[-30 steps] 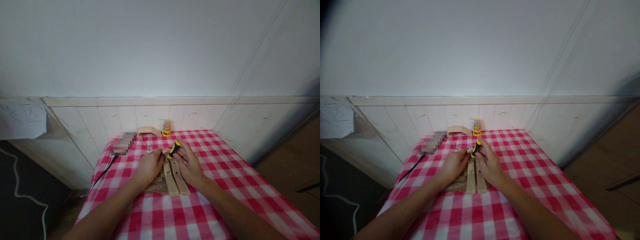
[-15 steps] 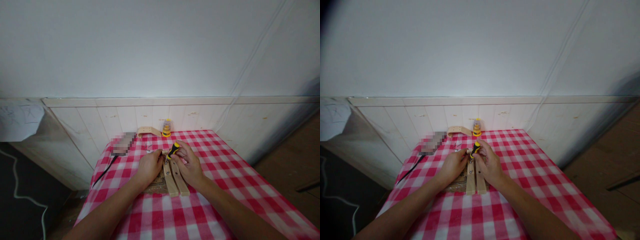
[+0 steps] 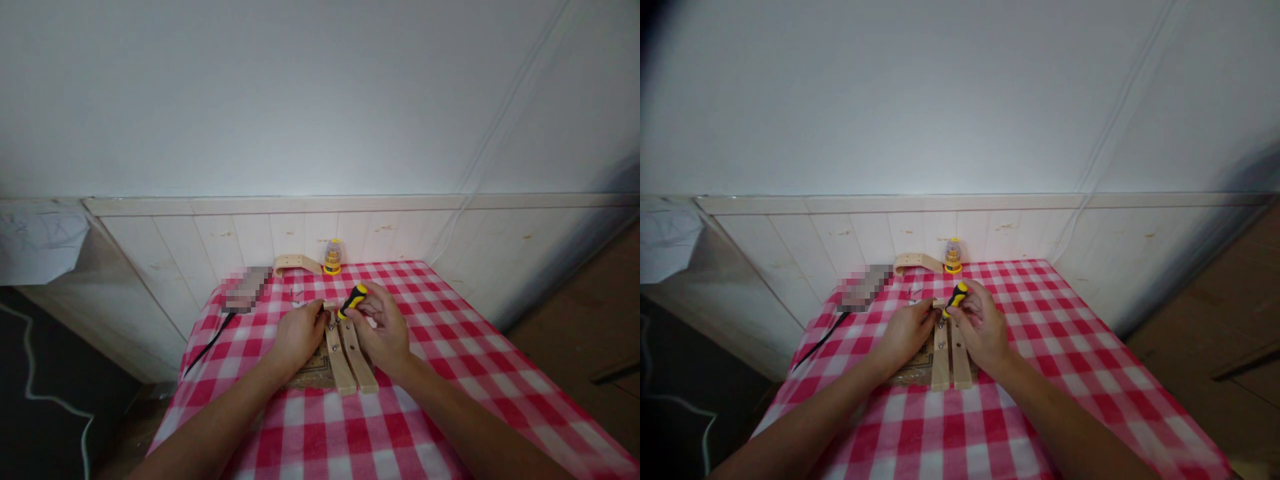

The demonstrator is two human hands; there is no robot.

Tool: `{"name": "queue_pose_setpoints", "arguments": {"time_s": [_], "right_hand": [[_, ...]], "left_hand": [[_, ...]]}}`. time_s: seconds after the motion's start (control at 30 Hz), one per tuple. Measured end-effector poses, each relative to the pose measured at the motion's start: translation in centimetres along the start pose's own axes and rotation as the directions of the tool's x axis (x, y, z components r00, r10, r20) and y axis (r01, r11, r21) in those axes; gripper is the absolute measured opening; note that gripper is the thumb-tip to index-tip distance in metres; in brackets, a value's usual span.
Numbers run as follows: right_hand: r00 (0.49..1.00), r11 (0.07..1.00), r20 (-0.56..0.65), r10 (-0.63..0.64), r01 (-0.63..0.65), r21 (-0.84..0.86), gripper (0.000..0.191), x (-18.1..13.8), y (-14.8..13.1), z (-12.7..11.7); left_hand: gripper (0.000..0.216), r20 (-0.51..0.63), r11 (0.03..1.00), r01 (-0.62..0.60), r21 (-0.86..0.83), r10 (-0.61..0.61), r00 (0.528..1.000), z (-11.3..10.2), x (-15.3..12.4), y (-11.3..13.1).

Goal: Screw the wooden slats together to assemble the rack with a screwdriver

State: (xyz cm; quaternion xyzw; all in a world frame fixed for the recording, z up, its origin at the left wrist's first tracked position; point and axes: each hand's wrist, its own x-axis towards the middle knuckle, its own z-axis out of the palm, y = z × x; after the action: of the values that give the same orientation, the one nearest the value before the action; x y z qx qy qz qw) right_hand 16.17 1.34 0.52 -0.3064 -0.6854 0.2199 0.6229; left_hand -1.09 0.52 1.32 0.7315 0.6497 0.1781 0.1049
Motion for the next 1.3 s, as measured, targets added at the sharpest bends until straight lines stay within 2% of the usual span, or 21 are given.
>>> {"name": "queue_pose_setpoints", "arguments": {"time_s": [0.1, 0.27, 0.43, 0.63, 0.83, 1.3], "right_hand": [[0.998, 0.999, -0.056, -0.005, 0.003, -0.039, 0.048, 0.1, -0.3, -0.3], [0.997, 0.990, -0.066, -0.039, 0.029, -0.138, 0.047, 0.0, -0.1, -1.0], [0.994, 0.991, -0.100, -0.042, 0.028, -0.129, 0.045, -0.2, 0.4, -1.4], [1.000, 1.000, -0.002, -0.029, 0.029, -0.001, 0.047, -0.8, 0.4, -0.8], [0.994, 0.999, 0.091, -0.054, 0.054, -0.005, 0.046, -0.9, -0.3, -0.7], [0.973, 0.994, 0.207, -0.101, 0.106, -0.015, 0.045, -0.9, -0.6, -0.9]], "left_hand": [[0.029, -0.009, 1.000, -0.016, -0.020, 0.015, 1.000, 0.1, 0.0, -0.1], [0.031, -0.011, 1.000, -0.005, -0.022, 0.005, 1.000, 0.0, 0.0, 0.1], [0.032, 0.002, 1.000, 0.002, -0.008, -0.002, 1.000, 0.0, -0.1, 0.1], [0.029, -0.001, 1.000, 0.011, -0.005, -0.011, 1.000, -0.1, -0.1, 0.1], [0.029, 0.000, 1.000, 0.012, -0.011, -0.012, 1.000, -0.2, -0.1, 0.2], [0.031, -0.007, 0.999, 0.018, -0.033, -0.018, 1.000, 0.1, 0.0, 0.0]]}}
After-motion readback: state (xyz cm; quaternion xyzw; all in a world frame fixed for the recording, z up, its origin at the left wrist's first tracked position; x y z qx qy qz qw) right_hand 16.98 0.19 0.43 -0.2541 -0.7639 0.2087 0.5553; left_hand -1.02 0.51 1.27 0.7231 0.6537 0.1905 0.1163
